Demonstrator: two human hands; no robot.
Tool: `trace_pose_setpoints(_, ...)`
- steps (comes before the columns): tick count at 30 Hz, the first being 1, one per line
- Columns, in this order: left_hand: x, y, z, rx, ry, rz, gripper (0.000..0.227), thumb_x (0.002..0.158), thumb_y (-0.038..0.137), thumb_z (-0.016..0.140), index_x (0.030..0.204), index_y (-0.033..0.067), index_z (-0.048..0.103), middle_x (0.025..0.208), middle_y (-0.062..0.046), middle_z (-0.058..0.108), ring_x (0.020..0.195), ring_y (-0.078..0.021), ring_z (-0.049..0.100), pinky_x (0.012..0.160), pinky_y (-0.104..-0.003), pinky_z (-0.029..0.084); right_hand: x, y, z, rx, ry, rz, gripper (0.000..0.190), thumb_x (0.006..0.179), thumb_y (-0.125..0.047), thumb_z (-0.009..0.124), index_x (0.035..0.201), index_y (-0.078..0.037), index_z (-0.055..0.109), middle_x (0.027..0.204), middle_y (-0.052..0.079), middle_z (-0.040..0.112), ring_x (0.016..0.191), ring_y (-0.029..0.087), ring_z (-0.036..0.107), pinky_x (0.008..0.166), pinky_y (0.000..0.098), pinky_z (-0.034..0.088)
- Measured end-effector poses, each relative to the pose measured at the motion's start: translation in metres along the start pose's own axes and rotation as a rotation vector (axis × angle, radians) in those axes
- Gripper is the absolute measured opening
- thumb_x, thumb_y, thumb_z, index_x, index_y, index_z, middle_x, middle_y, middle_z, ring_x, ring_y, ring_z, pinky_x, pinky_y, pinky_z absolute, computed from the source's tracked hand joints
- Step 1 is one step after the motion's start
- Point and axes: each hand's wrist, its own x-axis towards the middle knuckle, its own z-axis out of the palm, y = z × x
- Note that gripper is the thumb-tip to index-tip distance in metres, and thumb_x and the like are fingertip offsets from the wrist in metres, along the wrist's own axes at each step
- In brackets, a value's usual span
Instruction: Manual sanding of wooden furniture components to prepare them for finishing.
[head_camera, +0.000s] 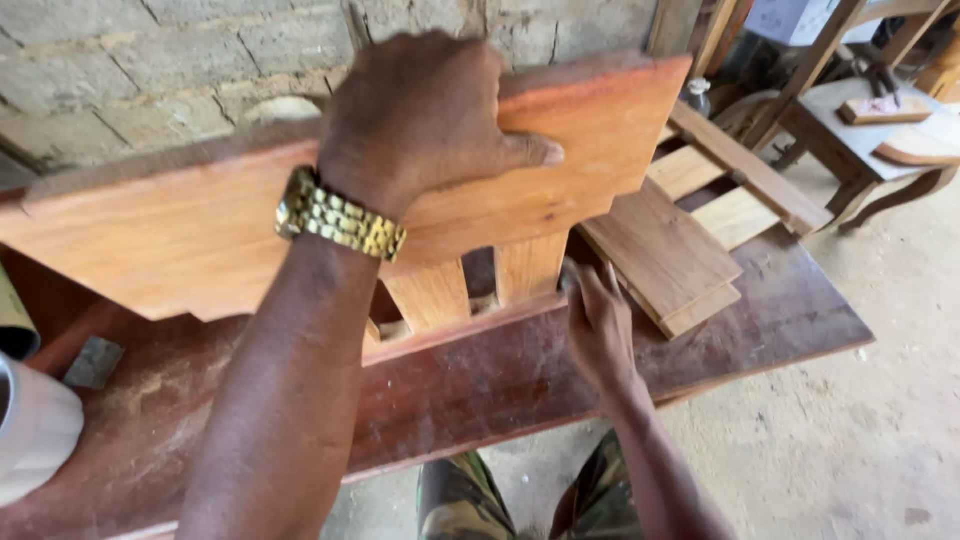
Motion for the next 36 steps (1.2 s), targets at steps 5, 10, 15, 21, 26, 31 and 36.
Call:
trace_pose_setpoints(5, 0.005, 0.002, -0.005, -0.016, 0.053, 0.021, 0.072, 0.074, 0.079, 0.079, 0.091, 0.0095, 0.075, 0.071, -0.011, 0.068, 0.055, -0.0235, 0.065, 0.06, -0.044, 0.059, -0.002, 0.01, 0.002, 0.005, -0.119, 0.231, 0.031, 0.106, -0.014, 0.045, 0.133, -0.008, 0.059, 0.114, 0.018, 0.071, 0.083, 0.031, 0.073, 0.086, 0.0459, 0.059)
trace_pose_setpoints(10, -0.001, 0.008, -0.006, -0.028, 0.099, 0.051, 0.072, 0.07, 0.08, 0.082, 0.083, 0.0092, 0.077, 0.072, -0.012, 0.07, 0.063, -0.0269, 0.066, 0.06, -0.046, 0.059, 0.011, -0.024, -0.011, -0.084, -0.22, 0.572, 0.032, 0.109, -0.017, 0.043, 0.133, -0.011, 0.063, 0.122, 0.021, 0.068, 0.104, 0.036, 0.07, 0.097, 0.0519, 0.054)
trace_pose_setpoints(15, -0.002, 0.003, -0.007, -0.001, -0.015, -0.067, 0.071, 0.071, 0.08, 0.08, 0.086, 0.0104, 0.075, 0.068, -0.011, 0.069, 0.058, -0.0264, 0.068, 0.061, -0.047, 0.06, -0.027, 0.028, 0.013, -0.018, 0.006, -0.063, 0.034, 0.107, -0.005, 0.049, 0.138, -0.001, 0.062, 0.135, 0.021, 0.066, 0.126, 0.037, 0.062, 0.115, 0.0495, 0.039)
trace_pose_setpoints(21, 0.0, 0.0, 0.001, 0.012, 0.023, 0.023, 0.075, 0.072, 0.08, 0.079, 0.082, 0.0062, 0.074, 0.064, -0.013, 0.07, 0.055, -0.0272, 0.07, 0.058, -0.045, 0.06, -0.016, 0.022, 0.026, 0.648, 0.167, 0.099, 0.028, 0.11, -0.008, 0.056, 0.136, -0.001, 0.066, 0.117, 0.008, 0.073, 0.103, 0.011, 0.063, 0.091, 0.0253, 0.052)
trace_pose_setpoints(26, 0.0, 0.002, -0.002, -0.02, 0.142, 0.043, 0.07, 0.068, 0.078, 0.083, 0.076, 0.0086, 0.076, 0.061, -0.011, 0.07, 0.054, -0.027, 0.069, 0.055, -0.047, 0.059, -0.013, 0.027, 0.025, 0.665, 0.138, 0.299, 0.029, 0.104, -0.009, 0.058, 0.13, -0.005, 0.069, 0.109, 0.003, 0.077, 0.095, 0.007, 0.068, 0.079, 0.0214, 0.055)
trace_pose_setpoints(31, -0.003, -0.003, 0.0, 0.051, 0.231, 0.113, 0.069, 0.069, 0.076, 0.084, 0.081, 0.0086, 0.078, 0.068, -0.011, 0.071, 0.063, -0.0298, 0.071, 0.062, -0.048, 0.059, -0.011, 0.034, 0.033, 0.764, 0.186, 0.204, 0.023, 0.107, -0.008, 0.058, 0.125, -0.001, 0.07, 0.105, 0.003, 0.075, 0.087, 0.008, 0.065, 0.074, 0.0215, 0.055)
trace_pose_setpoints(36, -0.008, -0.002, 0.007, -0.059, 0.163, 0.067, 0.071, 0.068, 0.073, 0.087, 0.088, 0.0058, 0.075, 0.071, -0.013, 0.071, 0.064, -0.0333, 0.069, 0.055, -0.049, 0.056, -0.013, 0.0, 0.013, 0.857, 0.186, 0.281, 0.024, 0.105, -0.008, 0.061, 0.126, 0.0, 0.069, 0.102, -0.002, 0.068, 0.089, 0.004, 0.059, 0.074, 0.0185, 0.05)
